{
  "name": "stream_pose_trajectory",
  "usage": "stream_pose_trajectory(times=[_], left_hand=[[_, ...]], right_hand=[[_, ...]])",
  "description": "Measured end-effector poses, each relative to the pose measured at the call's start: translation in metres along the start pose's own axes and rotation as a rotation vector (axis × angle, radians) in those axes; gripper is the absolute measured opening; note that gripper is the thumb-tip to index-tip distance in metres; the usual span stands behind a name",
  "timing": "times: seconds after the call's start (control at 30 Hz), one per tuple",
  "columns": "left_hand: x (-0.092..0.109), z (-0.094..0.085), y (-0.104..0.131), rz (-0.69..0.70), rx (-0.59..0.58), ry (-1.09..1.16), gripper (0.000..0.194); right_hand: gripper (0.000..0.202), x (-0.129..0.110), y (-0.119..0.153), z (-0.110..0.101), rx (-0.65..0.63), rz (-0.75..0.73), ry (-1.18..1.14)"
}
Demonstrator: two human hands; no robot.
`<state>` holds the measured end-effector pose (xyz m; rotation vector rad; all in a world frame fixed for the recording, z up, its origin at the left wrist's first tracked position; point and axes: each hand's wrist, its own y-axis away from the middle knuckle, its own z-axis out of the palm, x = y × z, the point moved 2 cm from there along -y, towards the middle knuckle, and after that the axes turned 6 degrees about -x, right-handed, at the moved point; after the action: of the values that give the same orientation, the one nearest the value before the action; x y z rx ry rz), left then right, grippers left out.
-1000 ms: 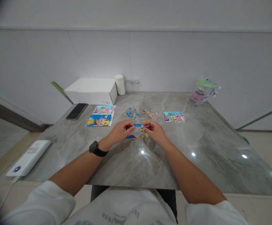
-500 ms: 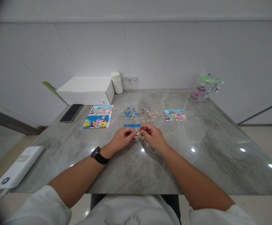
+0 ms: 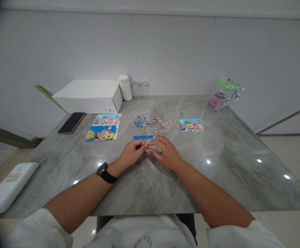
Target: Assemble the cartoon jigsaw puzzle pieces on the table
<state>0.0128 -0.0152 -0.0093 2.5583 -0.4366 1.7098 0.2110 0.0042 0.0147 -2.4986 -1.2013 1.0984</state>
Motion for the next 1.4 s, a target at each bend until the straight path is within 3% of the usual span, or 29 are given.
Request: stream_pose_trajectory(times=[0.2, 0.33, 0.43, 0.7, 1.07, 1.4], left_hand=[[0.005, 0.000, 0.000, 0.040, -0.044, -0.109, 0.034], [0.009, -0.004, 0.002, 0.158, -0.076, -0.343, 0.027], [0.013, -0.003, 0.005, 0.250, -0.117, -0.515, 0.019], [0.020, 0.004, 0.013, 0.369, -0.261, -0.646, 0.024], [0.018, 0.007, 0.014, 0.394, -0.348, -0.662, 0.032], [0.017, 0.007, 0.013, 0.395, -0.352, -0.685, 0.034]], right_hand=[[0.012, 0.004, -0.001, -0.014, -0.085, -0.021, 0.053], [0.013, 0.019, 0.000, -0.037, -0.119, 0.027, 0.117], [0.010, 0.028, 0.002, -0.046, -0.215, 0.042, 0.156], [0.010, 0.030, 0.005, -0.031, -0.386, -0.009, 0.185], [0.009, 0.029, 0.006, -0.021, -0.420, -0.014, 0.233], [0.010, 0.027, 0.005, -0.018, -0.427, 0.002, 0.257]])
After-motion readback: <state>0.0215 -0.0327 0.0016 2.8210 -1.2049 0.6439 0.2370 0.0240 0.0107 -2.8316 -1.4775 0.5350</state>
